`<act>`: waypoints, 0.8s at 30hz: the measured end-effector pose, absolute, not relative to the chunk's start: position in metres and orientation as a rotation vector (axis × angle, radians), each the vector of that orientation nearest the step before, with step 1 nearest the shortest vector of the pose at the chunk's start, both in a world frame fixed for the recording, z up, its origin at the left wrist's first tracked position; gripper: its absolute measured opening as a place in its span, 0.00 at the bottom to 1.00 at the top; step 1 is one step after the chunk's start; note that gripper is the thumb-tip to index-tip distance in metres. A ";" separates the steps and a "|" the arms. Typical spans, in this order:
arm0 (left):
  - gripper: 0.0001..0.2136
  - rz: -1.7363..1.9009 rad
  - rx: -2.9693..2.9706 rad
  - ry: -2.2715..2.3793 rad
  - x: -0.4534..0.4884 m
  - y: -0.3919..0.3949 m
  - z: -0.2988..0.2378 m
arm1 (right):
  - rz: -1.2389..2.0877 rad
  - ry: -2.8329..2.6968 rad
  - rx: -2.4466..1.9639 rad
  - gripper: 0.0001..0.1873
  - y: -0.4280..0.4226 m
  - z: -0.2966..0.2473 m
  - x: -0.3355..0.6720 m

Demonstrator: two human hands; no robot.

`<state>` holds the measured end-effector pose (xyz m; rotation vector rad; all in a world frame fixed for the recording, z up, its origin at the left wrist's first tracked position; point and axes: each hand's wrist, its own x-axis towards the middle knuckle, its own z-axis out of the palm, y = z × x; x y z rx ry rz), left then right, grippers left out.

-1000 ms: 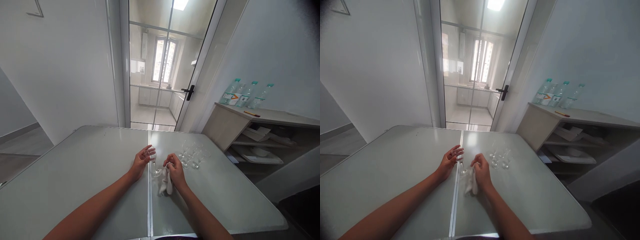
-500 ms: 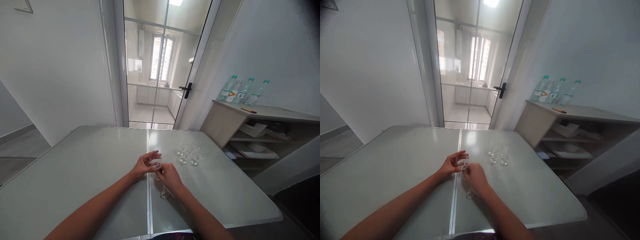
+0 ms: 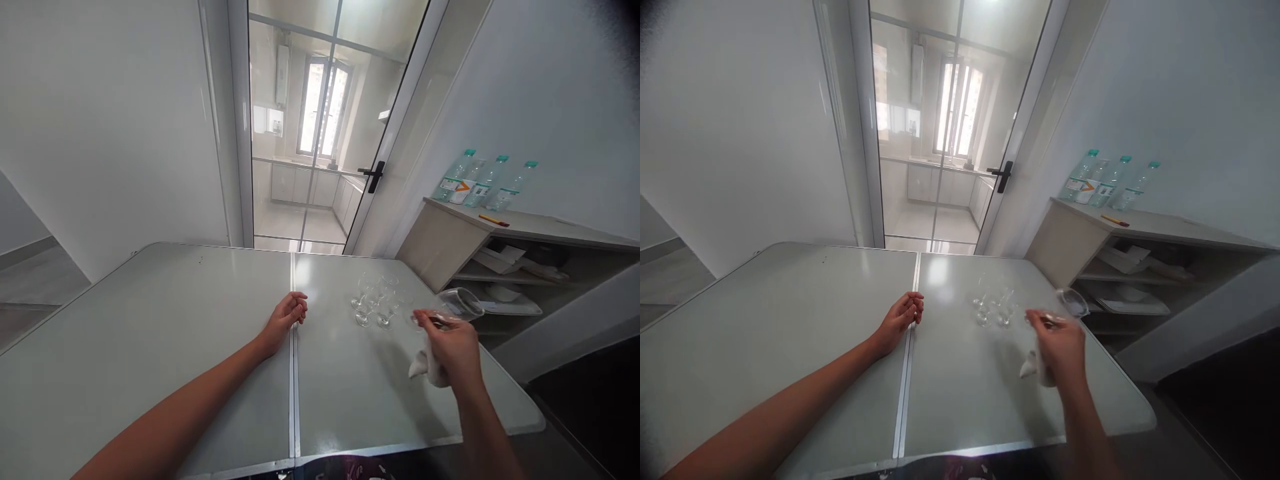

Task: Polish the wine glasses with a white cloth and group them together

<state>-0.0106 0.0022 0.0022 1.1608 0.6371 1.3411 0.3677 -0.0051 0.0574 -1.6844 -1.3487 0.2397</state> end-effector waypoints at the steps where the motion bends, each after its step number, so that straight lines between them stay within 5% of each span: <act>1: 0.15 1.341 1.153 0.643 -0.010 0.002 0.002 | 0.190 -1.326 -1.755 0.20 0.004 0.052 0.387; 11: 0.15 1.215 1.183 0.695 -0.011 0.003 0.002 | 0.319 -1.509 -1.967 0.22 0.098 -0.006 0.437; 24: 0.18 1.185 1.188 0.738 -0.011 0.004 0.001 | 0.235 -1.565 -1.895 0.21 0.108 -0.030 0.412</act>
